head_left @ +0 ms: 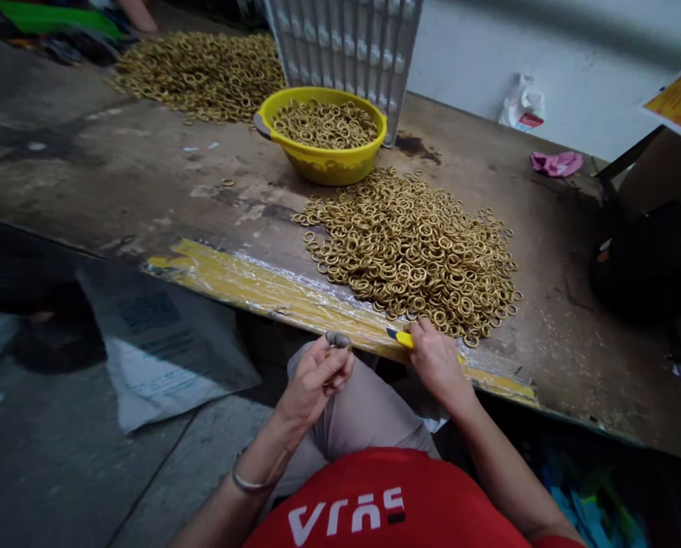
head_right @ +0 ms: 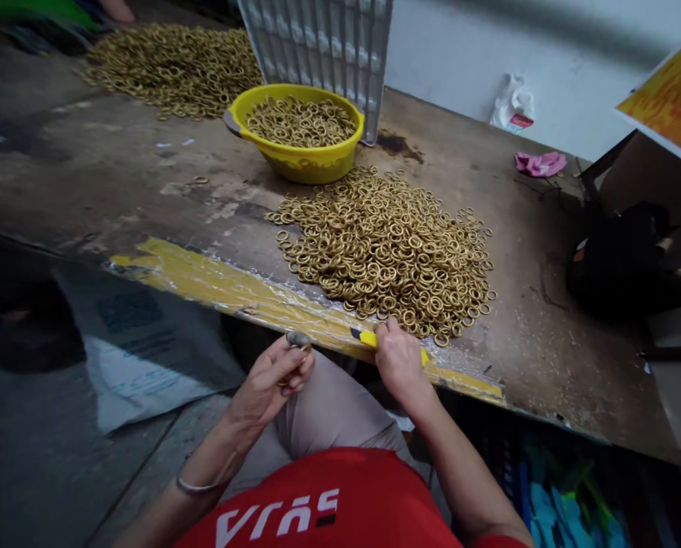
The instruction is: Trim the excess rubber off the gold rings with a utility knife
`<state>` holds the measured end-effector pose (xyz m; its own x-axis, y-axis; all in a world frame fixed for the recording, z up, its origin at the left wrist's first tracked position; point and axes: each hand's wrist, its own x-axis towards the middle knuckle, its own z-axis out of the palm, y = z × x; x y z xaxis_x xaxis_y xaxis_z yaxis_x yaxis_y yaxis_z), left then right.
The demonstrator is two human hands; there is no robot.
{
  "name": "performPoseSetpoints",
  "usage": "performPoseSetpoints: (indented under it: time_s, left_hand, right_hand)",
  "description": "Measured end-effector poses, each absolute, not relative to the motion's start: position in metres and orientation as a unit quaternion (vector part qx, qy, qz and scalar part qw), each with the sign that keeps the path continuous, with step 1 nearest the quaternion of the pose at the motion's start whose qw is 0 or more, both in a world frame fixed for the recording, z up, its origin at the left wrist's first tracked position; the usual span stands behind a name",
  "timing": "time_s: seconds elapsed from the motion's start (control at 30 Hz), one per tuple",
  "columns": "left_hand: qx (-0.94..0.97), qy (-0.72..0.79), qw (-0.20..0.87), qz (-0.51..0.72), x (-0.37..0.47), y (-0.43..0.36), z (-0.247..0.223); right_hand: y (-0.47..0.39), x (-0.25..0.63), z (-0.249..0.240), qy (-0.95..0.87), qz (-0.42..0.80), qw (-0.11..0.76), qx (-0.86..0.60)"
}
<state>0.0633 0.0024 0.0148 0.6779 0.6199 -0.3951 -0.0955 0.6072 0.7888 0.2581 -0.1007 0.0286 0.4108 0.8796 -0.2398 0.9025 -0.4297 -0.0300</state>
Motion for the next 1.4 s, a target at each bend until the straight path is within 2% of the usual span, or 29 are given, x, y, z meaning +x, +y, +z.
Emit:
performPoseSetpoints:
  time_s: [0.07, 0.13, 0.2, 0.27, 0.33, 0.4, 0.5, 0.67, 0.8, 0.87, 0.97, 1.07, 1.23, 1.4]
  left_hand:
    - [0.361, 0.331, 0.844, 0.217, 0.063, 0.002, 0.017]
    - [0.35, 0.329, 0.852, 0.21, 0.064, 0.0, 0.018]
    - [0.373, 0.341, 0.838, 0.208, 0.066, -0.004, 0.017]
    - [0.435, 0.365, 0.791, 0.228, 0.068, -0.009, 0.015]
    - [0.508, 0.385, 0.723, 0.267, 0.07, -0.015, 0.013]
    - [0.572, 0.39, 0.656, 0.302, 0.069, -0.021, 0.012]
    - [0.647, 0.371, 0.585, 0.317, 0.067, -0.026, 0.013]
    - [0.694, 0.362, 0.537, 0.314, 0.065, -0.026, 0.018]
    - [0.592, 0.396, 0.661, 0.238, 0.065, -0.022, 0.019]
    - [0.52, 0.39, 0.734, 0.193, 0.064, -0.02, 0.018]
    - [0.473, 0.382, 0.772, 0.187, 0.064, -0.018, 0.016]
    - [0.482, 0.391, 0.757, 0.203, 0.065, -0.02, 0.017]
    - [0.535, 0.403, 0.712, 0.21, 0.066, -0.022, 0.021]
    - [0.605, 0.412, 0.647, 0.215, 0.064, -0.025, 0.025]
  right_hand:
    - [-0.098, 0.258, 0.027, 0.532, -0.111, 0.05, 0.838]
    - [-0.095, 0.257, 0.029, 0.53, -0.133, -0.022, 0.837]
    - [-0.093, 0.256, 0.033, 0.514, -0.201, -0.169, 0.816]
    - [-0.092, 0.253, 0.038, 0.458, -0.331, -0.333, 0.755]
    - [-0.091, 0.247, 0.042, 0.357, -0.464, -0.45, 0.674]
    - [-0.09, 0.238, 0.043, 0.258, -0.548, -0.511, 0.61]
    - [-0.088, 0.227, 0.042, 0.182, -0.601, -0.54, 0.56]
    - [-0.086, 0.219, 0.038, 0.174, -0.628, -0.529, 0.543]
    - [-0.09, 0.219, 0.036, 0.26, -0.581, -0.503, 0.585]
    - [-0.096, 0.22, 0.034, 0.357, -0.483, -0.476, 0.642]
    - [-0.108, 0.221, 0.028, 0.516, -0.274, -0.384, 0.715]
    - [-0.116, 0.218, 0.025, 0.603, -0.158, -0.252, 0.741]
    - [-0.114, 0.211, 0.031, 0.614, -0.118, -0.071, 0.777]
    - [-0.097, 0.212, 0.037, 0.591, -0.112, 0.018, 0.799]
